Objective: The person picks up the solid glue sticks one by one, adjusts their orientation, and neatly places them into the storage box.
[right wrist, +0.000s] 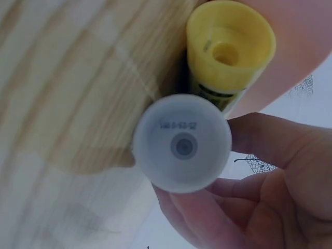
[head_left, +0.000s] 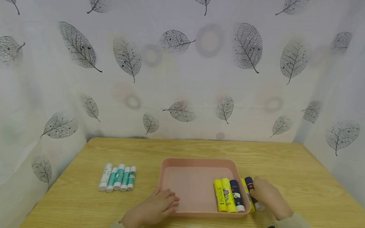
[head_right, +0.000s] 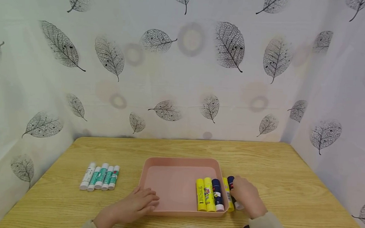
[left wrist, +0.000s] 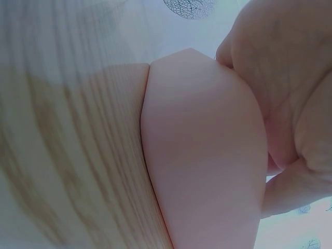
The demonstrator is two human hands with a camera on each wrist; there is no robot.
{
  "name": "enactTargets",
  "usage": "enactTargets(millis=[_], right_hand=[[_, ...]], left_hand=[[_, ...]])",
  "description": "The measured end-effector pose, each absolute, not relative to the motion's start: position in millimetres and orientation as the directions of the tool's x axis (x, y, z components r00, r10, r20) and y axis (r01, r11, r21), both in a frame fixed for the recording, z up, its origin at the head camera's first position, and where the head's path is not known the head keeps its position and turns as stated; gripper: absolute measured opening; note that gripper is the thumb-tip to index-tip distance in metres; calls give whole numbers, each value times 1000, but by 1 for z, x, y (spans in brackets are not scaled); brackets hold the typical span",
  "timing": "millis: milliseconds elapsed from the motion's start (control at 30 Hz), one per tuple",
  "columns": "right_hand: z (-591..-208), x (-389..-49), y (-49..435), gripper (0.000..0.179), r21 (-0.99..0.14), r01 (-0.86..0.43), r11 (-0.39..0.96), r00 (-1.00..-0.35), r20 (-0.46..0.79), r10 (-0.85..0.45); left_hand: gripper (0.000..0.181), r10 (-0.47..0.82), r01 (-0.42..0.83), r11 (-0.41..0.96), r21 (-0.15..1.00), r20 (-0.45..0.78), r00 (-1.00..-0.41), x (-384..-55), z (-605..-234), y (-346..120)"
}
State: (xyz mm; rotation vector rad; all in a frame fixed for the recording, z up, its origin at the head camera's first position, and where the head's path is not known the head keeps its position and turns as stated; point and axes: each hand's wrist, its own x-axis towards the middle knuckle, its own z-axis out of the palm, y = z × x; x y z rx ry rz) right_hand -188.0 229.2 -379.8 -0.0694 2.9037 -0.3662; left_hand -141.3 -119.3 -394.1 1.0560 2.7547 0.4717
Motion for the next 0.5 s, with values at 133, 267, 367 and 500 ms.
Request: enactTargets(millis=[133, 267, 367, 500], right_hand=[[-380, -188, 230, 25, -249, -17, 968, -975, -209, -71], [-381, -189, 232, 24, -233, -32, 972, -977, -197, -79], [-381, -190, 233, 25, -230, -38, 972, -979, -188, -82], [-379, -187, 236, 24, -260, -40, 965, -982, -166, -86]], left_hand=[[36, 673, 624, 702, 343, -35, -738, -141, -393, -119], [35, 677, 629, 697, 344, -28, -735, -141, -393, -119], [35, 677, 629, 698, 342, -27, -736, -141, -392, -119], [36, 675, 626, 699, 347, -32, -737, -141, -393, -120]])
